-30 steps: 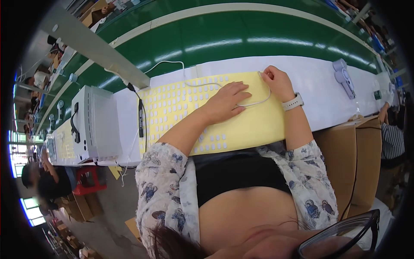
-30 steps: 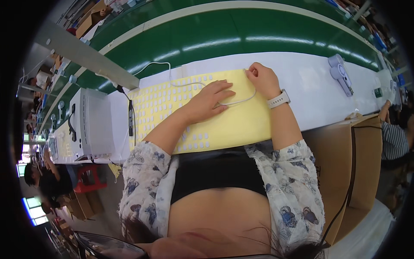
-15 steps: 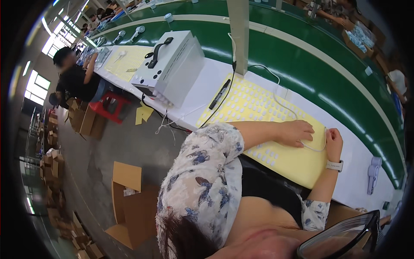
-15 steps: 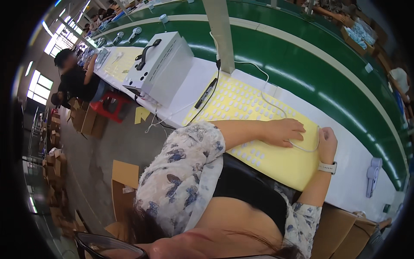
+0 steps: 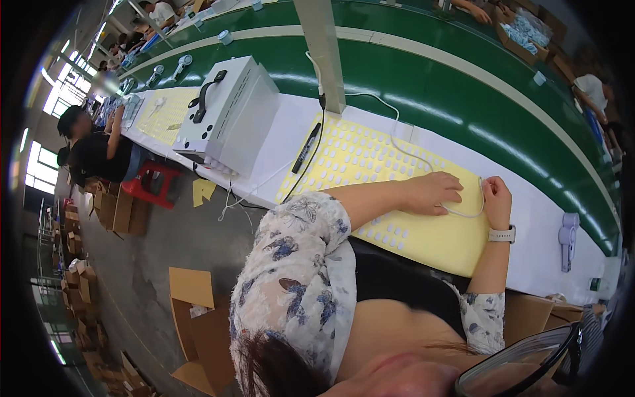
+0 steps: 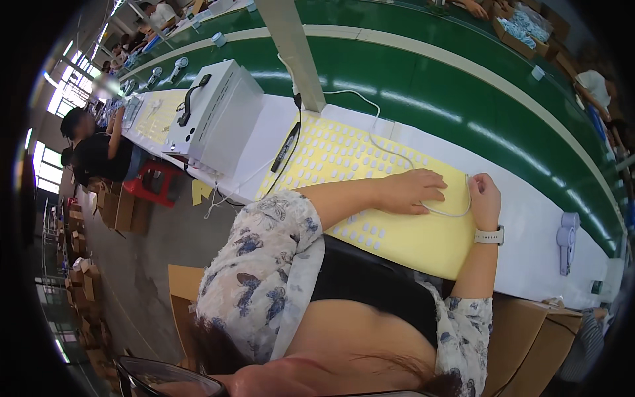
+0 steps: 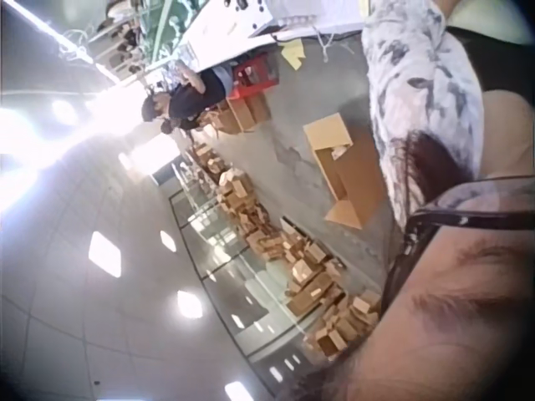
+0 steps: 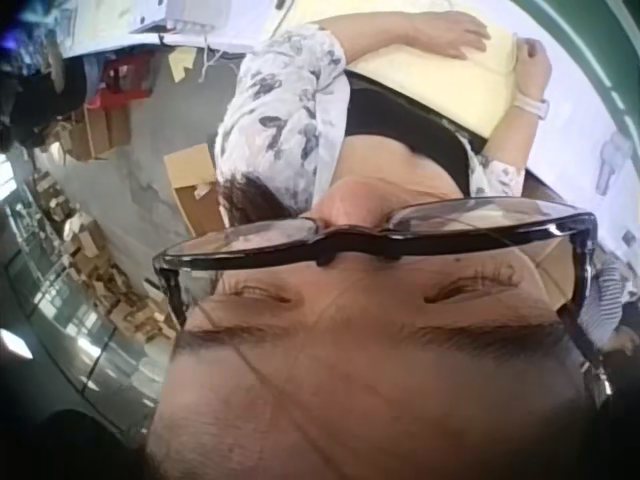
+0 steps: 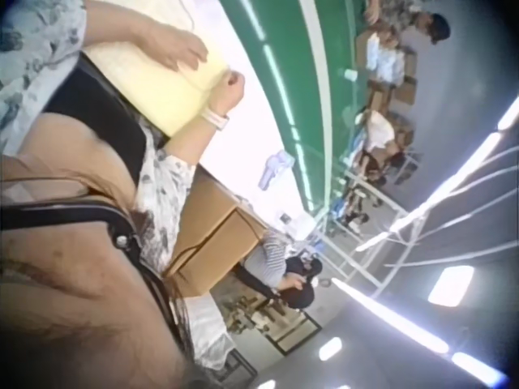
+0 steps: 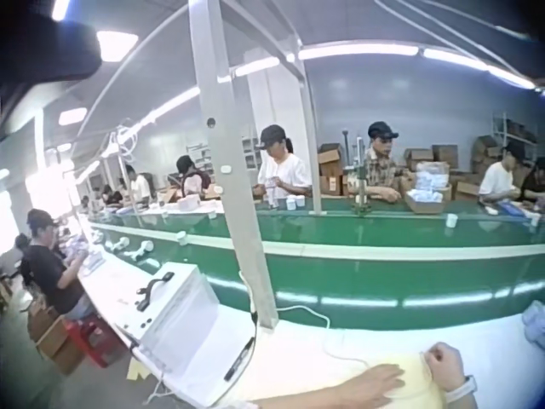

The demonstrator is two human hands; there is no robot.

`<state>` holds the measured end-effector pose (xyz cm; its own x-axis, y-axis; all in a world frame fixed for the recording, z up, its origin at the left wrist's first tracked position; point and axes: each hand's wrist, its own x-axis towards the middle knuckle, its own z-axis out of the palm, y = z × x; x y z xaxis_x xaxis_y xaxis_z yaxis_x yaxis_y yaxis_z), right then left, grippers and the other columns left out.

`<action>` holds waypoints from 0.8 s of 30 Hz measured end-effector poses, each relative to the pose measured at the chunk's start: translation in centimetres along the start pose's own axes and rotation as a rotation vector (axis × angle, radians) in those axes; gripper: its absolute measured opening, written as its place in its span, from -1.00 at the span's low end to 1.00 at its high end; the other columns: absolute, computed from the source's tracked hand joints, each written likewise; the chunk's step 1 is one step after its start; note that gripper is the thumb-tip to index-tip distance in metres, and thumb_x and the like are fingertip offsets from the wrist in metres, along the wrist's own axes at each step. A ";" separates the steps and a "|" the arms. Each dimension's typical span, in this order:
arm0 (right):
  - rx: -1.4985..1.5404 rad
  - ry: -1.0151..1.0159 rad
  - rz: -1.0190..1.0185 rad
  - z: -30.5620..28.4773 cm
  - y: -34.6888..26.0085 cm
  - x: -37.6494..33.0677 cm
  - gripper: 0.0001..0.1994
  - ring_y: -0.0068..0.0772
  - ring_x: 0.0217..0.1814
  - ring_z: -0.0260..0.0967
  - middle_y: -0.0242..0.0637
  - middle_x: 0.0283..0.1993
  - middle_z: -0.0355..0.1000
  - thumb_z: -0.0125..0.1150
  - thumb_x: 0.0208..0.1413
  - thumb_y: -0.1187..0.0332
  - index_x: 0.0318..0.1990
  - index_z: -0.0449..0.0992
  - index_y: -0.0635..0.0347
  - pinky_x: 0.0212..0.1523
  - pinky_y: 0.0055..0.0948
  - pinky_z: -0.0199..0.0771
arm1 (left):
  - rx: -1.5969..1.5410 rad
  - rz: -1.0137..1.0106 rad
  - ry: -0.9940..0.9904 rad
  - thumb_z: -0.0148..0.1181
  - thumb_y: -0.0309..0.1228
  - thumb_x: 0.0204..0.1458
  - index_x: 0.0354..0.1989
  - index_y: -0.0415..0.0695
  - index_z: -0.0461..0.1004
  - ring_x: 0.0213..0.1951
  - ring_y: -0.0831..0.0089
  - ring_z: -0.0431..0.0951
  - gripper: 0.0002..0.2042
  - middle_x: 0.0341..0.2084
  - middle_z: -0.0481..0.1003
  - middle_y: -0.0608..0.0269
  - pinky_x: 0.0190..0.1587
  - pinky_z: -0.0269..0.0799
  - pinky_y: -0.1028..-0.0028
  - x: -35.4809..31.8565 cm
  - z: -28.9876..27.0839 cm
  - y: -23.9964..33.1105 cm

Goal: Assembling and inspecting handheld electric fans at a manual assembly station.

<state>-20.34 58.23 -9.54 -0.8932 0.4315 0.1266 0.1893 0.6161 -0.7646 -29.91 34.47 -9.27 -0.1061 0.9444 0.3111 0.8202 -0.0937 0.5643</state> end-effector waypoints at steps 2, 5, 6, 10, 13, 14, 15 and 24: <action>0.016 0.013 0.006 0.1 -0.1 -0.2 -0.85 -0.56 -0.54 0.19 -0.36 -0.56 0.34 0.12 0.13 0.36 -0.31 0.44 0.29 -0.46 -0.53 0.25 | -0.019 0.000 -0.005 0.19 -0.31 -0.01 0.01 -0.13 0.40 0.26 0.08 0.12 -0.62 0.16 0.25 0.02 0.29 0.04 0.22 0.0 -0.1 0.3; 0.039 0.047 0.007 0.0 -0.1 -0.4 -0.85 -0.57 -0.54 0.19 -0.37 -0.57 0.34 0.13 0.11 0.36 -0.31 0.45 0.28 -0.47 -0.54 0.24 | 0.021 -0.027 -0.052 0.18 -0.36 0.00 0.05 -0.10 0.37 0.28 0.09 0.10 -0.61 0.19 0.22 0.08 0.30 0.04 0.22 0.2 -0.5 0.5; 0.037 0.040 0.011 0.1 -0.1 -0.4 -0.86 -0.58 -0.54 0.18 -0.38 -0.57 0.34 0.14 0.11 0.36 -0.31 0.45 0.28 -0.47 -0.54 0.24 | 0.011 -0.010 -0.054 0.18 -0.36 0.00 0.05 -0.10 0.37 0.28 0.09 0.10 -0.61 0.19 0.22 0.08 0.30 0.04 0.22 0.3 -0.4 0.6; 0.047 0.038 0.029 0.4 -0.3 -0.1 -0.87 -0.59 -0.55 0.18 -0.40 -0.58 0.33 0.14 0.10 0.37 -0.32 0.45 0.27 -0.47 -0.55 0.23 | 0.023 -0.032 -0.054 0.18 -0.35 0.00 0.05 -0.10 0.37 0.28 0.09 0.10 -0.60 0.18 0.23 0.09 0.30 0.04 0.22 0.0 -0.3 0.1; 0.059 0.045 0.045 0.4 -0.2 -0.1 -0.87 -0.60 -0.55 0.17 -0.41 -0.58 0.32 0.14 0.10 0.37 -0.33 0.45 0.26 -0.47 -0.56 0.23 | 0.024 -0.032 -0.050 0.19 -0.35 0.00 0.06 -0.10 0.37 0.28 0.10 0.10 -0.60 0.17 0.24 0.09 0.30 0.04 0.22 0.2 -0.6 0.2; 0.064 0.054 0.045 0.5 -0.1 -0.1 -0.87 -0.59 -0.55 0.17 -0.40 -0.59 0.32 0.14 0.10 0.37 -0.33 0.45 0.26 -0.47 -0.56 0.23 | 0.024 -0.027 -0.054 0.19 -0.35 0.00 0.06 -0.10 0.37 0.28 0.10 0.10 -0.60 0.17 0.24 0.09 0.30 0.04 0.22 0.3 -0.6 0.2; 0.068 0.057 0.040 0.5 -0.2 0.0 -0.87 -0.59 -0.56 0.17 -0.40 -0.59 0.32 0.14 0.10 0.38 -0.34 0.45 0.26 -0.48 -0.56 0.23 | 0.024 -0.030 -0.050 0.19 -0.35 0.00 0.05 -0.10 0.37 0.28 0.09 0.10 -0.60 0.17 0.24 0.08 0.30 0.05 0.22 0.3 -0.6 0.1; 0.011 0.017 0.042 0.2 -0.6 -0.4 -0.87 -0.58 -0.56 0.18 -0.38 -0.59 0.32 0.14 0.10 0.38 -0.34 0.44 0.27 -0.48 -0.55 0.24 | 0.047 -0.010 -0.040 0.19 -0.35 0.00 0.06 -0.10 0.37 0.27 0.08 0.11 -0.60 0.18 0.24 0.07 0.30 0.04 0.22 0.2 -0.4 0.0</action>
<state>-20.18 57.53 -9.23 -0.8773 0.4682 0.1055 0.2215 0.5901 -0.7763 -30.13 34.52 -8.94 -0.0931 0.9571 0.2743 0.8447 -0.0699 0.5306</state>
